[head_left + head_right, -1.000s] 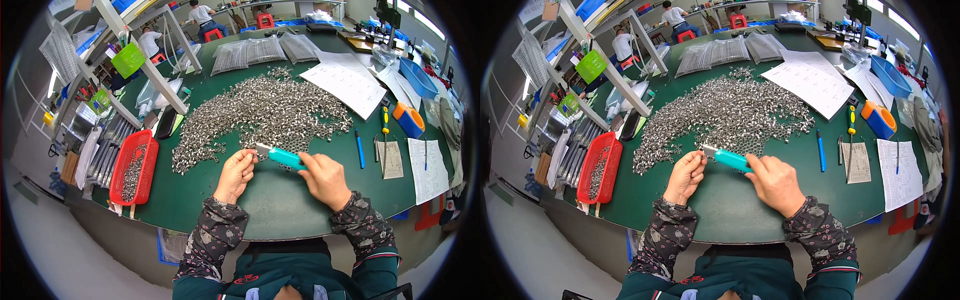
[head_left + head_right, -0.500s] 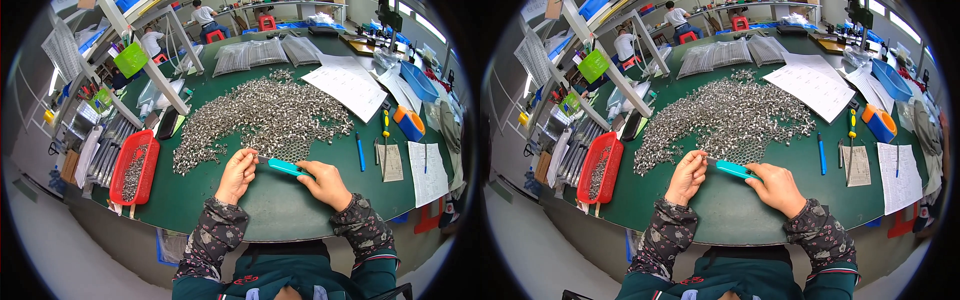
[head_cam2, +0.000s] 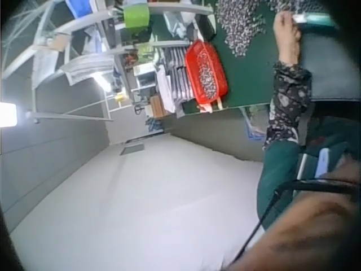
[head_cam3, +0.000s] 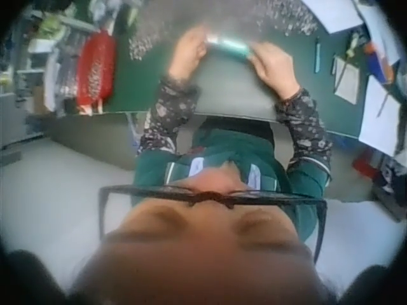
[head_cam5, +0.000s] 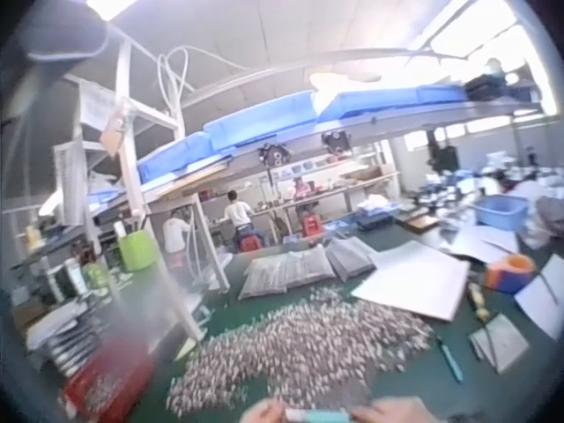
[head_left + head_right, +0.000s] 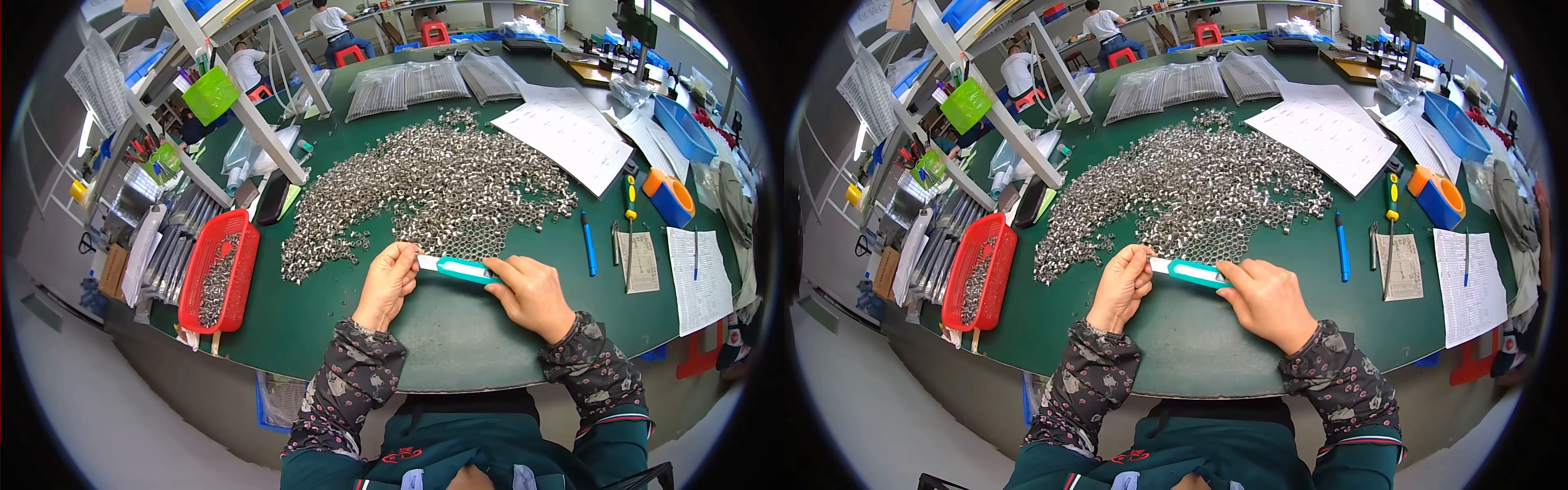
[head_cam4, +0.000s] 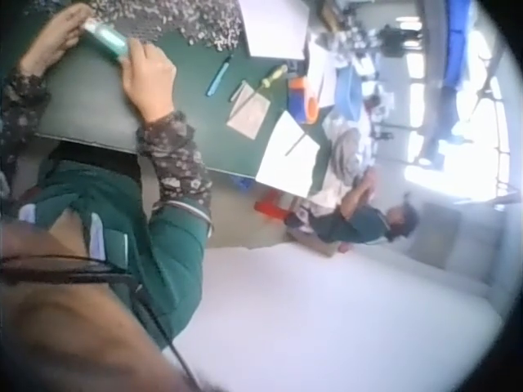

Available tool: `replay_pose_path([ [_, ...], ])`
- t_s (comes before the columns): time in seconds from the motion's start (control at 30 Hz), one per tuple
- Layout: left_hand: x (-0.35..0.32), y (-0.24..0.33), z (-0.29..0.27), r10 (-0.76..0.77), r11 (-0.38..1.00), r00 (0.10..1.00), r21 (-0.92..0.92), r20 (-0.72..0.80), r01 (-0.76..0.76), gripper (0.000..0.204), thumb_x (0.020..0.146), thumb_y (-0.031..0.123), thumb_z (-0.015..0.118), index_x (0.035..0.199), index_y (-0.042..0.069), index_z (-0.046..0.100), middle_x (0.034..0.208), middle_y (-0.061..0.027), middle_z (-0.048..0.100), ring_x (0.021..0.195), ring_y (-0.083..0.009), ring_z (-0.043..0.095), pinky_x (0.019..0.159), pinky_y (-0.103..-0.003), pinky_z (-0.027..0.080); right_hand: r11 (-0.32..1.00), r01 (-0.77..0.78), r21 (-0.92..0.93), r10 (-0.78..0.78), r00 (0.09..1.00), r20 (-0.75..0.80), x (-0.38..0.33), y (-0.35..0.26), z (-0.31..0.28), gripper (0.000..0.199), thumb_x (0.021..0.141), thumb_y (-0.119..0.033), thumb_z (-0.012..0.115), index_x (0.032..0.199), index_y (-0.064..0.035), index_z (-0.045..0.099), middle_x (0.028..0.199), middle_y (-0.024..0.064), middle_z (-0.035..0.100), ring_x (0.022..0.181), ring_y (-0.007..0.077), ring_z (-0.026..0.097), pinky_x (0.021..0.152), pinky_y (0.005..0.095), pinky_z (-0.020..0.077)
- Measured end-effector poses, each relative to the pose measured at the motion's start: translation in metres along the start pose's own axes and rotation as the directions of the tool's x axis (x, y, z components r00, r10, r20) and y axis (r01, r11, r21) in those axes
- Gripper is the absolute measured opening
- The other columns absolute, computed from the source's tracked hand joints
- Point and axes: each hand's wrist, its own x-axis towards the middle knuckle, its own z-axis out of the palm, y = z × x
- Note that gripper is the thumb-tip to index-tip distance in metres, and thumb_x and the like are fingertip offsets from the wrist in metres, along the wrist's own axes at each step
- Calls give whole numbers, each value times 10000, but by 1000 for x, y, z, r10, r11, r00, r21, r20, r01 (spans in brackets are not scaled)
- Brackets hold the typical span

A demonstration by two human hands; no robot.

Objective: Sorting and inspecting a large pile of small metallic hardware components on a workbench.

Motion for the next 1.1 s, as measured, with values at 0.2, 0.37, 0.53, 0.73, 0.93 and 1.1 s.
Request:
replay_pose_path([
  [0.2,-1,1,2,-29,998,997,-65,-65,24,202,908,239,510,905,42,553,679,20,475,476,-25,313,381,-160,208,993,-40,110,48,996,-77,1,3,-2,284,731,-129,649,1002,-72,584,693,87,539,623,275,544,543,370,433],
  [0.37,-1,0,0,-20,999,998,-47,-67,17,220,910,256,504,898,41,546,688,17,474,483,-26,324,380,-162,217,973,-101,208,86,993,80,-1,3,4,259,771,-184,627,1009,-88,596,716,104,566,644,293,560,561,393,437],
  [0.53,-2,1,4,-28,1000,998,-2,-60,28,213,921,254,486,870,54,538,691,13,470,478,-24,325,383,-157,220,963,-89,255,72,994,77,-3,8,8,267,771,-169,627,1016,-69,593,756,121,586,675,304,572,586,384,451],
  [0.73,-1,12,-1,-3,986,998,-164,-63,-7,144,902,199,464,841,74,503,751,-42,508,521,-63,370,385,-167,258,958,-91,272,138,978,-157,2,11,1,267,768,-120,631,1020,-51,578,767,125,574,663,301,564,579,363,443],
  [0.93,5,-2,8,323,652,944,738,-62,-174,42,780,91,594,794,58,571,724,-11,506,578,-108,453,494,-230,359,967,-142,213,160,985,-71,2,8,0,288,750,-82,631,1025,-13,582,833,146,600,714,290,587,628,336,460],
  [1.1,5,-6,20,470,102,877,981,101,-167,71,726,97,651,766,83,593,737,-58,489,680,-227,542,579,-350,421,976,-72,207,98,988,-120,2,6,0,283,765,-118,631,1032,-55,564,738,116,564,658,300,561,573,371,438],
])
